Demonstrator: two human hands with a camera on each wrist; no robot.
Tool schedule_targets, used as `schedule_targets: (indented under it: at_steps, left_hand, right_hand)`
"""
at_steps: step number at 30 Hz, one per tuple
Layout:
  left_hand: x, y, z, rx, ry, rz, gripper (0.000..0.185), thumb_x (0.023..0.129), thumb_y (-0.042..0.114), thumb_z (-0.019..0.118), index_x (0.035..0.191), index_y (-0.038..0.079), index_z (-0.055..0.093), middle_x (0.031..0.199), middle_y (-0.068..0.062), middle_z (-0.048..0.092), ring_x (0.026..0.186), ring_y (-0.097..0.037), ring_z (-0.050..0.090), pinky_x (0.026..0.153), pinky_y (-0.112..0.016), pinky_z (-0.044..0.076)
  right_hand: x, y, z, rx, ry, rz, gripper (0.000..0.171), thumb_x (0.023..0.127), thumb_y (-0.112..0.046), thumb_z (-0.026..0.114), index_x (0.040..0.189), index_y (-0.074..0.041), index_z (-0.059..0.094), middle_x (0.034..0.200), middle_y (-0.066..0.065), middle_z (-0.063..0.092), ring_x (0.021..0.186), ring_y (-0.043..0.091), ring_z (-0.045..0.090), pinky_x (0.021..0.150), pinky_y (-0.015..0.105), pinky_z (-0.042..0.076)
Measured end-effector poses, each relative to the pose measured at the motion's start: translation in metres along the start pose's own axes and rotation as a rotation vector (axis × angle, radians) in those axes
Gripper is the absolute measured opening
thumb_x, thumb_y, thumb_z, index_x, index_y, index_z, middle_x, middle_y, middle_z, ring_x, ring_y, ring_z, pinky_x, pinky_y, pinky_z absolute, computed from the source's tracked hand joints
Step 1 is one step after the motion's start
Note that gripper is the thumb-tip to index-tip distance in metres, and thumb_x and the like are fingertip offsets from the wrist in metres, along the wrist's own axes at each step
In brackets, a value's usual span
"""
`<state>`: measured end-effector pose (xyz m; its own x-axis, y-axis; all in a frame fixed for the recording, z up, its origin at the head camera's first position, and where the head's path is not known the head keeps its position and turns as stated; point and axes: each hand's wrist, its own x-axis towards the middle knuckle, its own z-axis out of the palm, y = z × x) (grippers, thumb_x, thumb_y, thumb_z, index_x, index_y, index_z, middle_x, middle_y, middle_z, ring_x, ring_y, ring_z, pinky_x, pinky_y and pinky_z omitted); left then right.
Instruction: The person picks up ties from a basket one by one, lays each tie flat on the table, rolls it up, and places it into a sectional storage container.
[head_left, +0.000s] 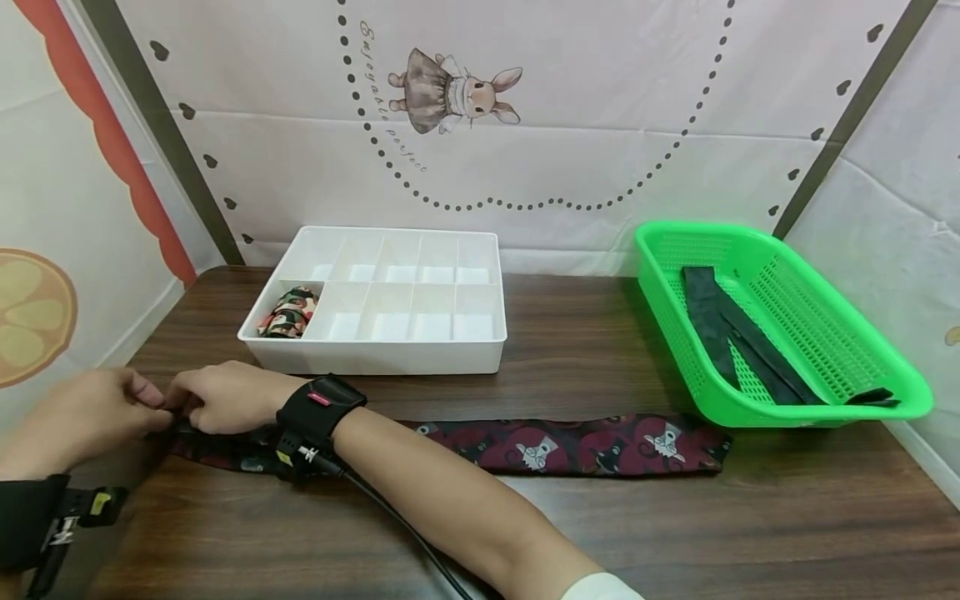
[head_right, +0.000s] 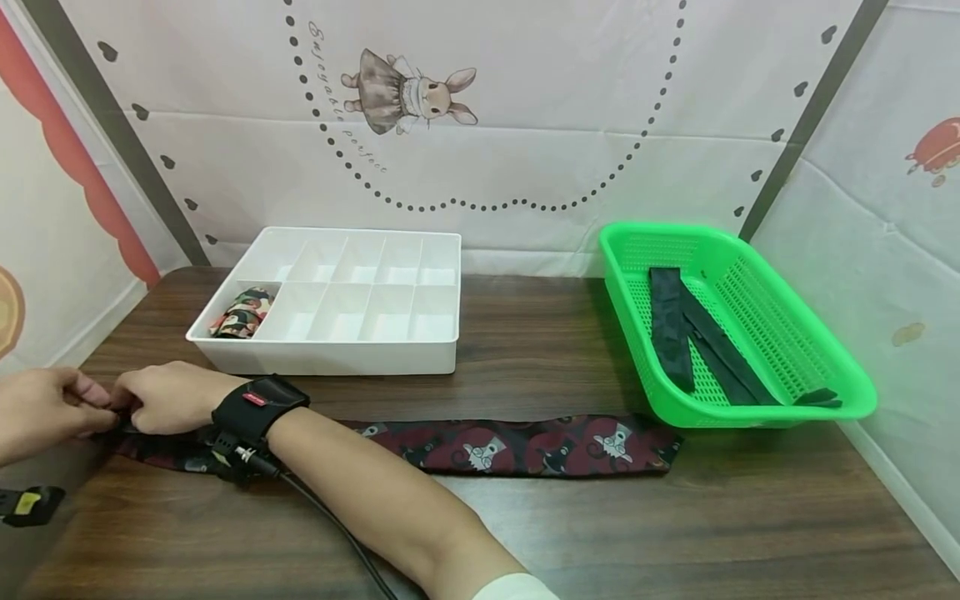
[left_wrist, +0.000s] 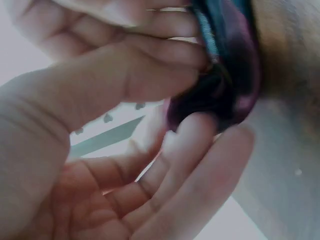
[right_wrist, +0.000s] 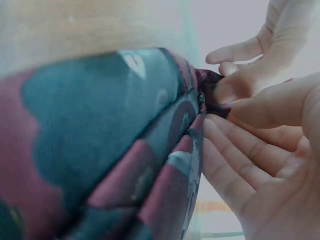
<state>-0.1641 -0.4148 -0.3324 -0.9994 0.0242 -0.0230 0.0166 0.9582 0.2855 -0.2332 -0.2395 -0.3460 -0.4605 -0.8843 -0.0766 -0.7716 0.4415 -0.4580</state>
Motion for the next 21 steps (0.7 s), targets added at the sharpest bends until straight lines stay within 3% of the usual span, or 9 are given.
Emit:
schedule_targets:
  at_steps: [5,8,10,12,15,17,21]
  left_hand:
    - [0.003,0.007,0.009,0.026,0.059,0.034,0.039,0.081,0.013,0.08,0.062,0.013,0.047,0.06,0.004,0.04,0.057,-0.018,0.04,0.056,-0.036,0.033]
    - [0.004,0.012,0.01,0.018,0.054,0.026,0.044,0.081,0.014,0.079,0.06,0.017,0.04,0.058,0.006,0.034,0.056,-0.018,0.036,0.057,-0.036,0.03]
    - [0.005,0.012,0.009,0.008,0.029,0.012,0.041,0.082,0.015,0.078,0.061,0.016,0.043,0.058,0.005,0.037,0.056,-0.018,0.038,0.057,-0.036,0.031]
    - [0.006,0.013,0.004,-0.019,-0.026,-0.003,0.029,0.086,0.015,0.076,0.068,0.004,0.055,0.06,0.005,0.049,0.056,-0.018,0.047,0.056,-0.036,0.037]
    - [0.008,0.012,-0.001,-0.058,-0.097,-0.022,0.035,0.093,0.016,0.073,0.095,-0.018,0.062,0.068,0.0,0.065,0.061,-0.019,0.061,0.059,-0.04,0.049]
    - [0.007,0.011,-0.004,-0.065,-0.126,-0.026,0.043,0.096,0.015,0.072,0.109,-0.024,0.06,0.072,-0.002,0.07,0.063,-0.02,0.066,0.061,-0.041,0.052]
    - [0.004,0.007,-0.002,-0.022,-0.139,-0.044,0.032,0.097,0.022,0.073,0.089,-0.008,0.07,0.066,0.002,0.064,0.061,-0.017,0.059,0.058,-0.037,0.046]
  right_hand:
    - [-0.002,0.0,0.0,-0.024,0.06,-0.007,0.033,0.109,-0.017,0.058,0.141,-0.018,0.061,0.123,-0.015,0.064,0.1,-0.008,0.052,0.09,0.004,0.035]
    - [-0.003,0.001,-0.001,-0.07,0.074,-0.03,0.035,0.109,-0.017,0.058,0.143,-0.018,0.061,0.127,-0.015,0.064,0.104,-0.008,0.052,0.094,0.004,0.034]
    - [-0.003,0.002,-0.001,-0.107,0.065,-0.038,0.036,0.108,-0.017,0.059,0.145,-0.019,0.061,0.127,-0.015,0.064,0.105,-0.008,0.052,0.094,0.005,0.034]
    - [-0.004,0.003,-0.002,-0.138,0.052,-0.037,0.04,0.108,-0.018,0.059,0.148,-0.02,0.059,0.126,-0.015,0.064,0.103,-0.006,0.052,0.093,0.006,0.035]
    - [-0.006,0.002,-0.003,-0.172,0.029,-0.032,0.041,0.108,-0.02,0.059,0.15,-0.022,0.059,0.123,-0.016,0.064,0.101,-0.004,0.052,0.092,0.007,0.037]
    - [-0.007,0.001,-0.004,-0.181,0.013,-0.022,0.038,0.108,-0.02,0.059,0.146,-0.023,0.063,0.118,-0.016,0.065,0.099,-0.004,0.053,0.09,0.008,0.038]
    - [-0.008,-0.001,-0.004,-0.181,-0.013,0.001,0.027,0.108,-0.021,0.061,0.133,-0.024,0.071,0.11,-0.017,0.065,0.096,-0.004,0.054,0.087,0.009,0.038]
